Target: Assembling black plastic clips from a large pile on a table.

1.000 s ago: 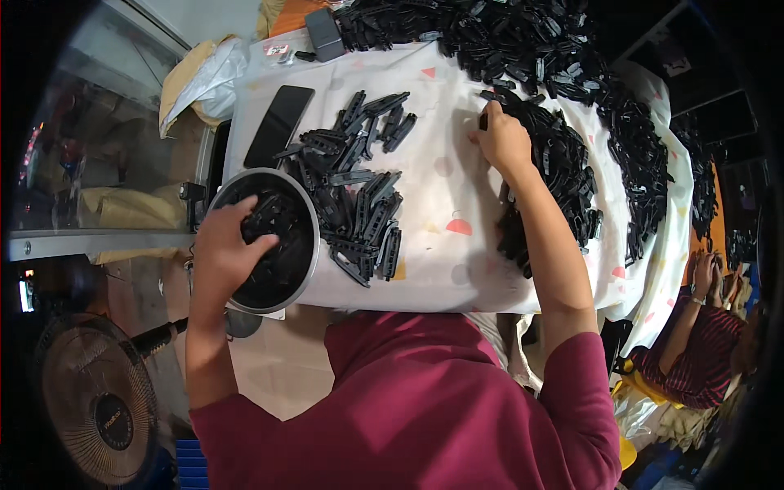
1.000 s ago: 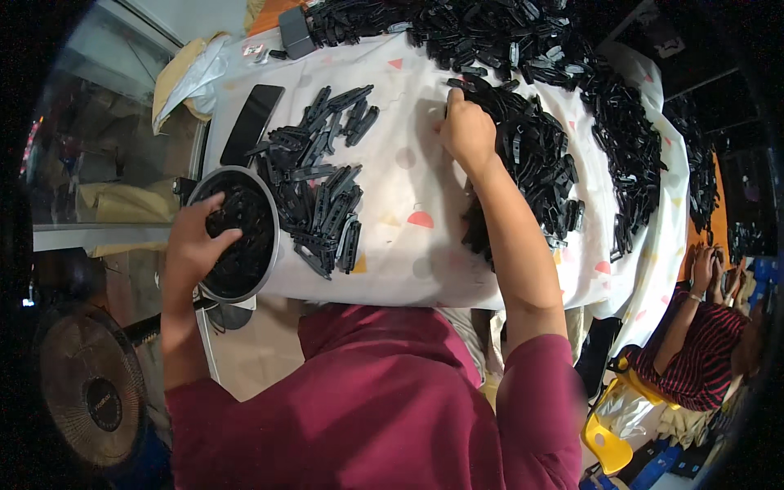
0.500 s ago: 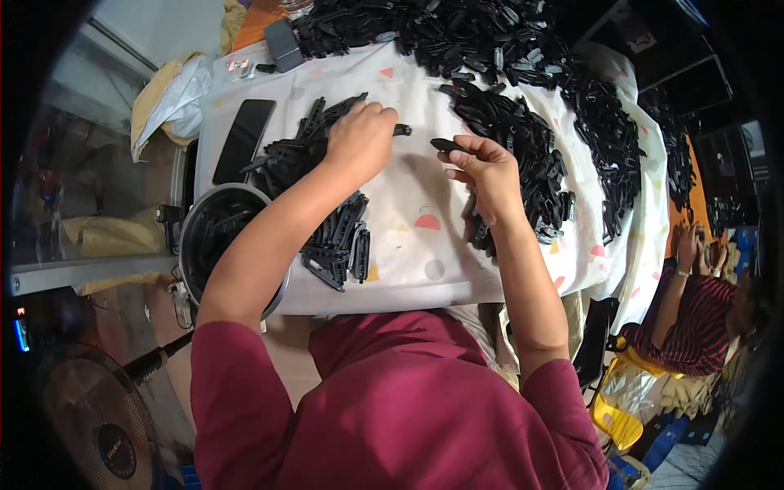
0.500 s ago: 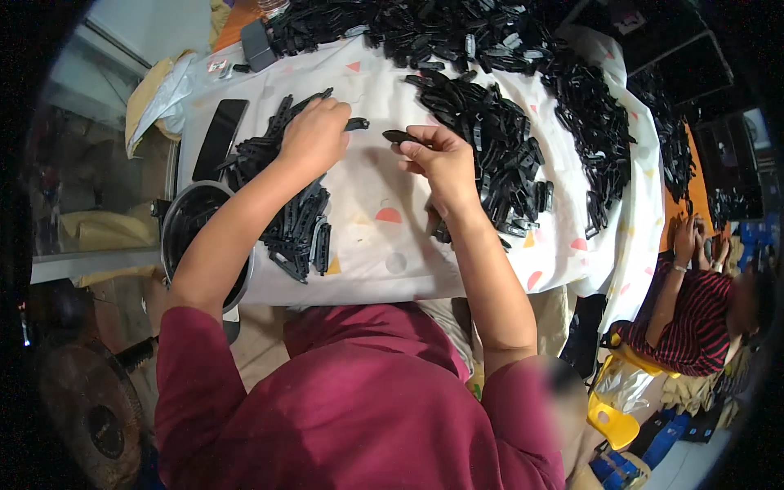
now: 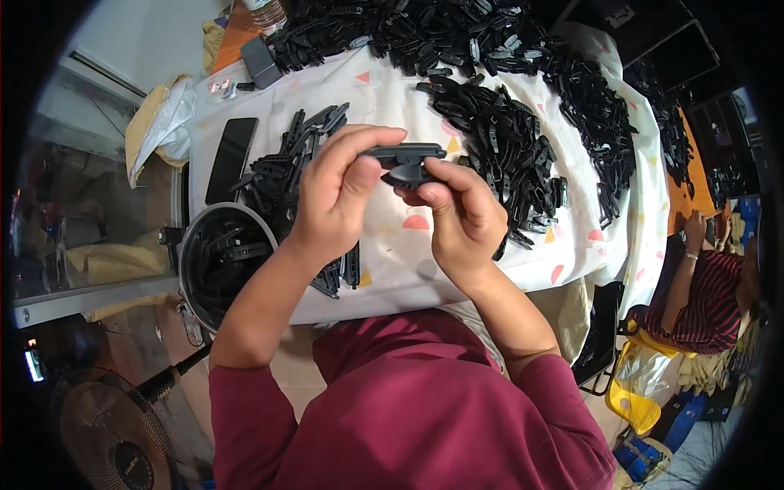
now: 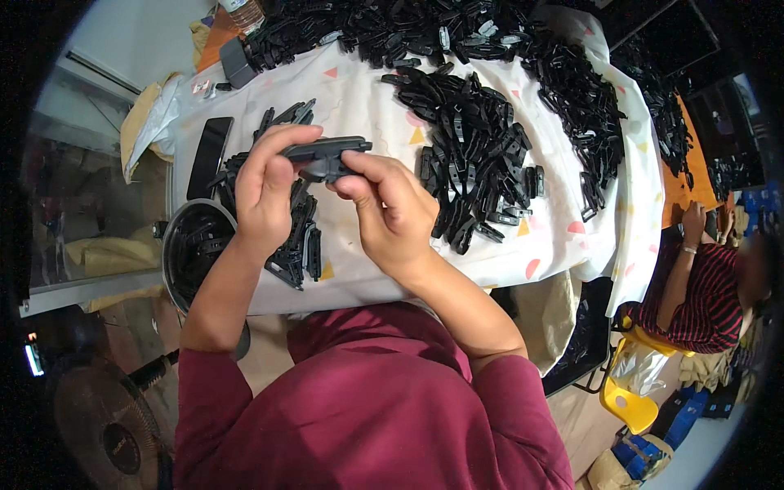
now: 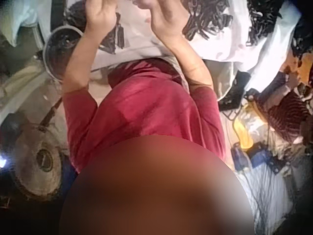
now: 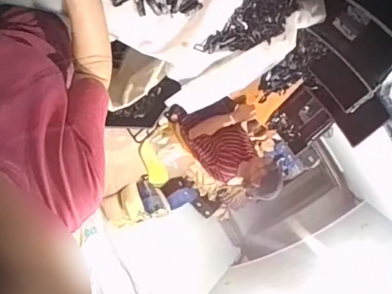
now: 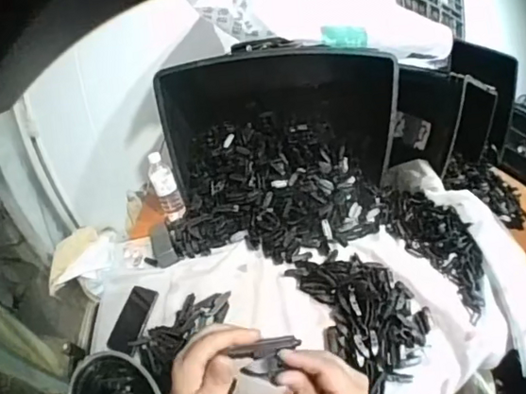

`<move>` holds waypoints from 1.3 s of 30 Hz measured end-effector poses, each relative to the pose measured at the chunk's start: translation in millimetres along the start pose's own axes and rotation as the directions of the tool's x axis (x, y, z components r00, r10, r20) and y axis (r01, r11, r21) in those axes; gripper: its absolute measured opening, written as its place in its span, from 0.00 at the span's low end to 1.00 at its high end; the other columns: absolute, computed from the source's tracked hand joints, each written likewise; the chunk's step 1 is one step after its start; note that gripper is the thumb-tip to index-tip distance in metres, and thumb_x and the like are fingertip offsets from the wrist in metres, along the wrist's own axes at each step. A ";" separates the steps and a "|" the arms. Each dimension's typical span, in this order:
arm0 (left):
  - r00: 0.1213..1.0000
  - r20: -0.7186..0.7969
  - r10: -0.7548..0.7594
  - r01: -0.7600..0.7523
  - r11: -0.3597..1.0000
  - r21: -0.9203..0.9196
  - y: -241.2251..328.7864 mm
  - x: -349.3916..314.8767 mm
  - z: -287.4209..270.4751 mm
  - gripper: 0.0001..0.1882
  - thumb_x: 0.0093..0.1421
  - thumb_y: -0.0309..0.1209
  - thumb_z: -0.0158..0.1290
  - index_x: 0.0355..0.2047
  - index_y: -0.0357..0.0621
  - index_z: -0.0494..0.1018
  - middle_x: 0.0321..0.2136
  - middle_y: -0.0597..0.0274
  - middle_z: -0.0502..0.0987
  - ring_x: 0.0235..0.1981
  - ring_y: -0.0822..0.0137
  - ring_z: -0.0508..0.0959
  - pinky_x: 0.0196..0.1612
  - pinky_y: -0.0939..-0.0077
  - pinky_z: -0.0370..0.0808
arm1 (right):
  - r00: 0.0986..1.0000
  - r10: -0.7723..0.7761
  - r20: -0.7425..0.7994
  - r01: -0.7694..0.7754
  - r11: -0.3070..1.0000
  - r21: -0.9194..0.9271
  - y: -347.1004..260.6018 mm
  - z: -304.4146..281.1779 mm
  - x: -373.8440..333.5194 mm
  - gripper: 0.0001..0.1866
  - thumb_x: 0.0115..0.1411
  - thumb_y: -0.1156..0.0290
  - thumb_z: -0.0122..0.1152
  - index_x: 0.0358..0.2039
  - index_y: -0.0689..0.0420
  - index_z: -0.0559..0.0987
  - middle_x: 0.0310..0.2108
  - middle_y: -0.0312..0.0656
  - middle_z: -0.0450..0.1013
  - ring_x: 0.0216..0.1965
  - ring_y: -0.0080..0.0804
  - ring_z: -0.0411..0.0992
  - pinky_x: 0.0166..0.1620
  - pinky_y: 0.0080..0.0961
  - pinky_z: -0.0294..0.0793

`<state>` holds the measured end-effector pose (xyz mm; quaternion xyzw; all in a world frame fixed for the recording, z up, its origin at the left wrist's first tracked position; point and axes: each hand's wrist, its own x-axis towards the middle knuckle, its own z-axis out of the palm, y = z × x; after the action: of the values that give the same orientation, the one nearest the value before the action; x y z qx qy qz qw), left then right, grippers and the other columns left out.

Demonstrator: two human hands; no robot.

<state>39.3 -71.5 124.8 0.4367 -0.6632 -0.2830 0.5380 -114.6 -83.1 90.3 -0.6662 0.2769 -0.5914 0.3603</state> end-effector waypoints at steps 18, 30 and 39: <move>0.949 -0.033 -0.313 0.304 0.938 -0.170 -39.8 -21.4 -19.6 0.34 0.52 0.19 0.55 0.57 0.35 0.51 0.36 0.58 0.72 0.36 0.74 0.72 0.40 0.82 0.70 | 0.893 0.293 0.340 -0.149 0.908 -0.391 37.9 0.2 18.0 0.22 0.49 0.65 0.64 0.44 0.58 0.72 0.29 0.46 0.71 0.24 0.32 0.71 0.28 0.25 0.70; 0.882 -0.082 -0.464 0.280 0.378 0.882 -116.4 26.6 -49.5 0.10 0.52 0.33 0.49 0.29 0.40 0.76 0.30 0.50 0.77 0.32 0.53 0.77 0.37 0.64 0.73 | 0.916 0.300 0.267 0.122 0.427 -0.896 104.6 -33.6 57.9 0.13 0.47 0.66 0.60 0.30 0.58 0.69 0.26 0.46 0.73 0.31 0.43 0.71 0.32 0.36 0.71; 0.852 0.066 -0.519 0.234 0.490 0.840 -112.4 23.0 -26.8 0.12 0.50 0.33 0.57 0.28 0.38 0.71 0.25 0.55 0.76 0.25 0.58 0.76 0.27 0.64 0.71 | 0.660 0.733 0.167 -0.750 0.630 0.200 66.4 -25.0 28.7 0.09 0.54 0.80 0.57 0.37 0.64 0.73 0.29 0.40 0.72 0.24 0.22 0.70 0.23 0.13 0.72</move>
<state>95.0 -140.8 47.6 0.7172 -0.6790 -0.1274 0.0916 -131.2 -148.8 54.6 -0.4623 0.4362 -0.3974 0.6619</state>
